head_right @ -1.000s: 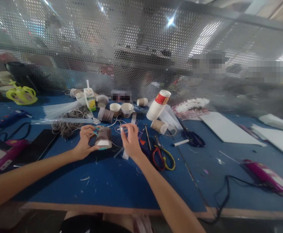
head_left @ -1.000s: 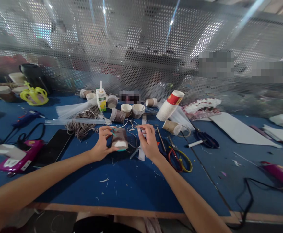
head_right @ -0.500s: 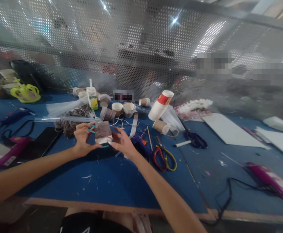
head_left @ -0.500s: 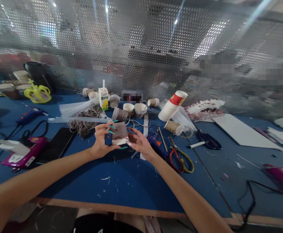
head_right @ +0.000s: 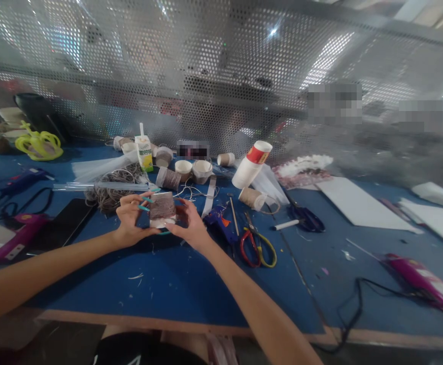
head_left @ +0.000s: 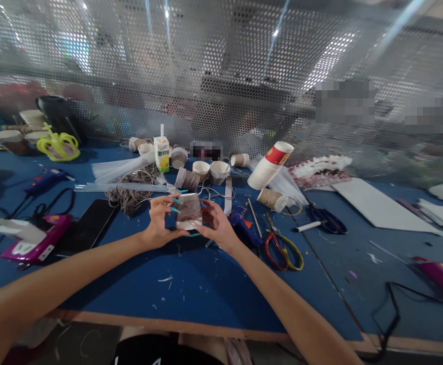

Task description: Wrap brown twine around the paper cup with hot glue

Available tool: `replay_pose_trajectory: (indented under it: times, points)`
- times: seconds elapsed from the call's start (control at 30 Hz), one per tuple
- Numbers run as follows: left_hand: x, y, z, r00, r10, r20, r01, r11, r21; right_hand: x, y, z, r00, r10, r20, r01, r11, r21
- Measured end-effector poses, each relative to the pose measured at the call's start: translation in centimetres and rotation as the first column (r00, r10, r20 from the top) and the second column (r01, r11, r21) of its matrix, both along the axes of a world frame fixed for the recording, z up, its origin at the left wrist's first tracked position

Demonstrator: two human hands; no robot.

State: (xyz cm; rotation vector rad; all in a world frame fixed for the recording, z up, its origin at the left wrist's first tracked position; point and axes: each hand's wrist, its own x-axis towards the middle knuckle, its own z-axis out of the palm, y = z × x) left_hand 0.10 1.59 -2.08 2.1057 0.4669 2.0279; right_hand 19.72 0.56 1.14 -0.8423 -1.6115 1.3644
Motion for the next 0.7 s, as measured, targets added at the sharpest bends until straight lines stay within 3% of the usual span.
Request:
replay_pose_trajectory:
  times: [0.7]
  points:
    - [-0.15,0.07,-0.19,0.999,0.027,-0.02,-0.027,1.0,-0.001,-0.5,-0.52,0.07,0.997,-0.061,0.05,0.058,0.996,0.06]
